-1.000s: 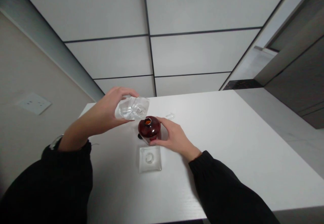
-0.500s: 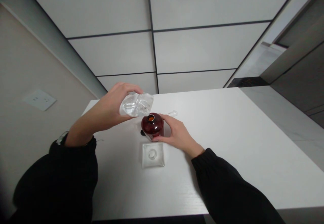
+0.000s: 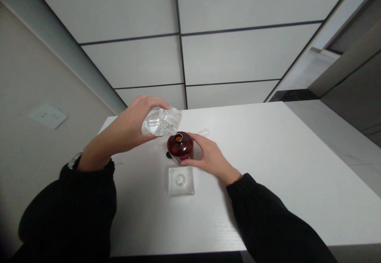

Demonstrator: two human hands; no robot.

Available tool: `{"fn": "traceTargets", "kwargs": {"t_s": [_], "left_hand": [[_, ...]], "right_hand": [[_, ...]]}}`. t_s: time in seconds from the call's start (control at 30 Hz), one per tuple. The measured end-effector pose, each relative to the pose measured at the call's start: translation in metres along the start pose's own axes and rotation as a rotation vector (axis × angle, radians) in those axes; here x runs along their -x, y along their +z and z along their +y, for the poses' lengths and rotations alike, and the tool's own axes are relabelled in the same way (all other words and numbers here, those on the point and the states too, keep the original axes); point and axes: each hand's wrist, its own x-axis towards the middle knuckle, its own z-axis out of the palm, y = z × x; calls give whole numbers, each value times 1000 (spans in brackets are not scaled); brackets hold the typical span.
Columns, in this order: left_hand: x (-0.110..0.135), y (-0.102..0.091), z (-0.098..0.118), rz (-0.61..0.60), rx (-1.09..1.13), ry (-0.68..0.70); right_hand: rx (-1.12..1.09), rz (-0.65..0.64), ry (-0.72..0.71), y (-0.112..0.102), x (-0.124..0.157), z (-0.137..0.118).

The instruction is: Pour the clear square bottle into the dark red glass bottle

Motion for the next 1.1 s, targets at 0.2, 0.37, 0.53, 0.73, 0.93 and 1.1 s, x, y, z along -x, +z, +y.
{"fn": "traceTargets", "kwargs": {"t_s": [0.2,0.37,0.53,0.73,0.93,1.1], "left_hand": [[0,0,1,-5,-22,-21],[1,2,-2,6,-39,13],[1,2,-2,6,-54,27],[1,1,-1,-7,-63,16],[2,1,-1,16,-69,47],[1,2,-1,16,-74,55]], "right_hand": [[7,1,5,0,1,1],[23,8,-3,1,1,1],[19,11,-6,1,1,1],[21,11,-22,0,1,1],[21,9,-2,0,1,1],[13,16,-17,1,1,2]]}}
